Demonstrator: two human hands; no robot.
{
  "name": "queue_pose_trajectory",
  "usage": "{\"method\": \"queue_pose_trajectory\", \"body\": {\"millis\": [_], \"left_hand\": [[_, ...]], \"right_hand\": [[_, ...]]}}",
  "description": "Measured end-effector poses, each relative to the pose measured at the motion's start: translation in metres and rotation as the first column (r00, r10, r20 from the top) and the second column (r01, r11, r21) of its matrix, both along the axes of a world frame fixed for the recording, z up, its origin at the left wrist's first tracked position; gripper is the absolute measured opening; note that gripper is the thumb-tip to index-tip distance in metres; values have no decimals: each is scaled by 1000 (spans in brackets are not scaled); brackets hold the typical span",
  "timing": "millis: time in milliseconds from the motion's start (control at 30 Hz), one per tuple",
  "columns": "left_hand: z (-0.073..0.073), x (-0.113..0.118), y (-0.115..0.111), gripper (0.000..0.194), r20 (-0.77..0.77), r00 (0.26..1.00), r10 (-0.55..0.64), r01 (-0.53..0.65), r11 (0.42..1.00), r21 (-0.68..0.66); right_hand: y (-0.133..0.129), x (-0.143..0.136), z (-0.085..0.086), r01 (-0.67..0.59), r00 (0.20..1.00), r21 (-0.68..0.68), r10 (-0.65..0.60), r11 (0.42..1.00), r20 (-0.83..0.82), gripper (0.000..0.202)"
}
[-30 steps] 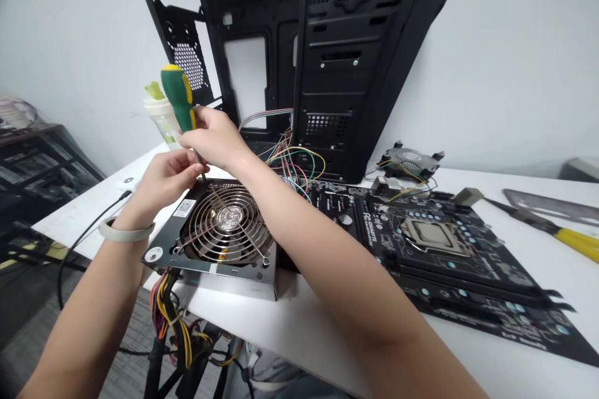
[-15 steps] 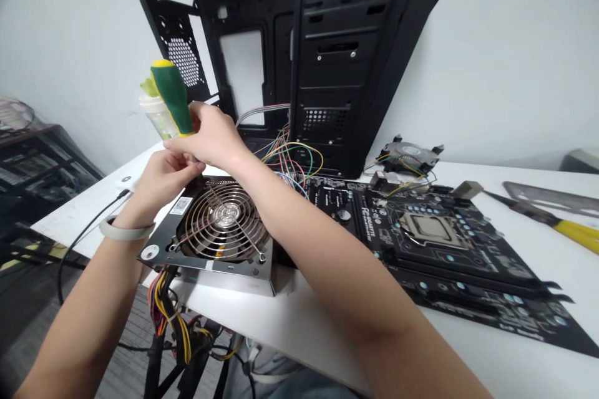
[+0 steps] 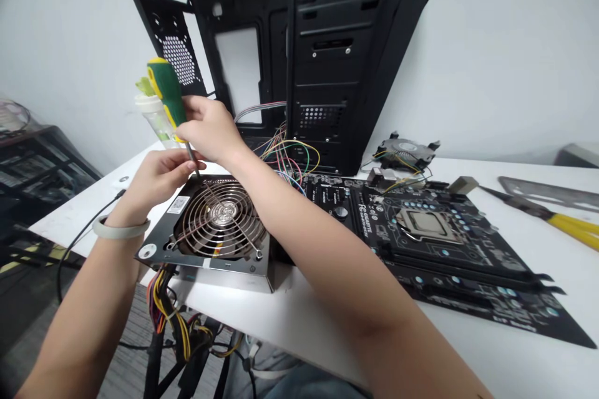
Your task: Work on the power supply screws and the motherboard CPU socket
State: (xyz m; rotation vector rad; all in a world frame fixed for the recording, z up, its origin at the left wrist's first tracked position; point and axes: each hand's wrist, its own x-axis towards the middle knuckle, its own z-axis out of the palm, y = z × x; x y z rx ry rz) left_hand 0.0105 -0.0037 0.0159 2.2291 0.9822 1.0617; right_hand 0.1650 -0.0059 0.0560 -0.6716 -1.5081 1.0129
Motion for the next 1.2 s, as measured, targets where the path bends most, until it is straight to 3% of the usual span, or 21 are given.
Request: {"method": "queue_pose_trajectory", "body": {"millis": [233,533,800,1000,1200], "left_hand": [[-1,3,-4,34,66,998,-4,7,999,-47],[-2,9,-4,25,108,992,70,-70,998,-7],[2,4,-8,23,23,999,46,-46,998,37],[5,3,-8,22,-23,999,46,-45,998,55],[6,2,-8,24,-16,1000,12,-12,1000,25]], "right_hand": [[-7,1,0,48,997,-22,-47,999,56,17],[2,1,-5,128,968,119,-150,985,201,20],[-7,0,-1,-34,999,31,33,999,22,15],[-9,1,2,-24,999,-79,28,997,42,23],[-7,1,-1,-48,999,-85,49,995,6,19]]}}
